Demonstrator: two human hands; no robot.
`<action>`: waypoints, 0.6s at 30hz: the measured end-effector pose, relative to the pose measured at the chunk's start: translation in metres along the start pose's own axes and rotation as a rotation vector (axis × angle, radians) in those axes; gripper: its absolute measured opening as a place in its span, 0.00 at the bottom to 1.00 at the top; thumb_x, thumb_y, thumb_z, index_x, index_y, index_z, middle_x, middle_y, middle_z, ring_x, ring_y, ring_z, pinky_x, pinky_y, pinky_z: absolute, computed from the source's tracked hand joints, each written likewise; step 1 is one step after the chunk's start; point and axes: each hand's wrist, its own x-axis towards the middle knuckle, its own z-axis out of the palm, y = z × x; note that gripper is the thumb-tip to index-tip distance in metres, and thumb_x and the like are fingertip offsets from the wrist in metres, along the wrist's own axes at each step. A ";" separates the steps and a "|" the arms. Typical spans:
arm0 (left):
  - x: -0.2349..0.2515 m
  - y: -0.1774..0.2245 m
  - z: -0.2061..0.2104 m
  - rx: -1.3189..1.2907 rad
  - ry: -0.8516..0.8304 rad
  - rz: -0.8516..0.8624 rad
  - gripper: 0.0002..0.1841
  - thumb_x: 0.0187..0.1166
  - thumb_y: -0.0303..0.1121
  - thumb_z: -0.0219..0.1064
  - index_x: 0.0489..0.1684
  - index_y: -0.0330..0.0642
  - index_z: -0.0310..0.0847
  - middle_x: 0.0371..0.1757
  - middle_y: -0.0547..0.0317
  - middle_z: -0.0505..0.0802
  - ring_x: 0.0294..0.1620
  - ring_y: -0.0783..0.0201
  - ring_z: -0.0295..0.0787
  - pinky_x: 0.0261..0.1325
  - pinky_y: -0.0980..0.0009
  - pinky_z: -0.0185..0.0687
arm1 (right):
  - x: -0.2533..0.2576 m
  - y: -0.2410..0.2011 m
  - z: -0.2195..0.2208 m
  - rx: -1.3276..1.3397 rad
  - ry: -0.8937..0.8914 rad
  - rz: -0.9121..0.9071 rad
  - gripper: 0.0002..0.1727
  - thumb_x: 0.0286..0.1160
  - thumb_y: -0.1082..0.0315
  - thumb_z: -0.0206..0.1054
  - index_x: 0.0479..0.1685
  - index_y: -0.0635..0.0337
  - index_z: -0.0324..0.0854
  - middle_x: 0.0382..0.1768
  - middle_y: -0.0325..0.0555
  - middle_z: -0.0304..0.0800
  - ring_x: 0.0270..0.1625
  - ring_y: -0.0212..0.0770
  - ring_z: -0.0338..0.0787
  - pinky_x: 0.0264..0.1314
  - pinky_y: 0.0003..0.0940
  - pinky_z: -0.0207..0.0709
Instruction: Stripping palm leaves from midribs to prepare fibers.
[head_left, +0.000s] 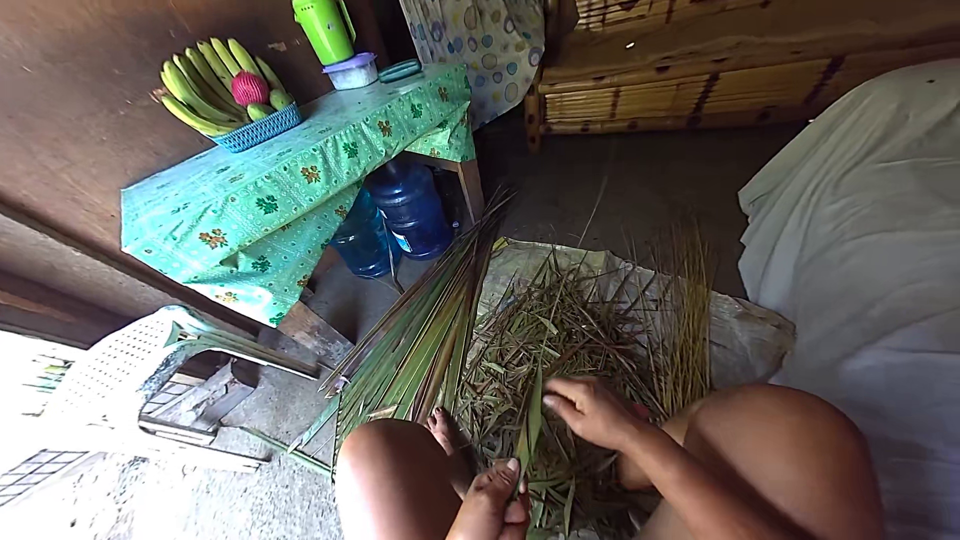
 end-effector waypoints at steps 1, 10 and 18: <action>-0.002 -0.002 -0.001 0.041 0.002 0.005 0.20 0.96 0.37 0.40 0.32 0.46 0.72 0.12 0.74 0.70 0.07 0.82 0.59 0.11 0.87 0.56 | 0.006 0.004 -0.010 -0.008 -0.001 0.109 0.21 0.87 0.58 0.57 0.46 0.67 0.88 0.37 0.59 0.92 0.44 0.58 0.93 0.50 0.60 0.83; 0.005 -0.005 -0.003 0.154 0.144 0.109 0.26 0.96 0.37 0.34 0.35 0.40 0.79 0.14 0.69 0.77 0.09 0.81 0.63 0.13 0.86 0.57 | -0.007 -0.023 -0.009 0.204 -0.140 0.161 0.20 0.88 0.58 0.56 0.49 0.65 0.89 0.37 0.54 0.91 0.41 0.48 0.90 0.51 0.51 0.82; 0.005 -0.016 -0.001 0.274 0.175 0.271 0.16 0.94 0.31 0.42 0.34 0.45 0.74 0.14 0.74 0.73 0.12 0.82 0.62 0.16 0.85 0.57 | -0.003 -0.020 0.006 -0.102 -0.079 0.051 0.21 0.88 0.58 0.56 0.42 0.68 0.87 0.37 0.60 0.91 0.43 0.58 0.93 0.47 0.57 0.83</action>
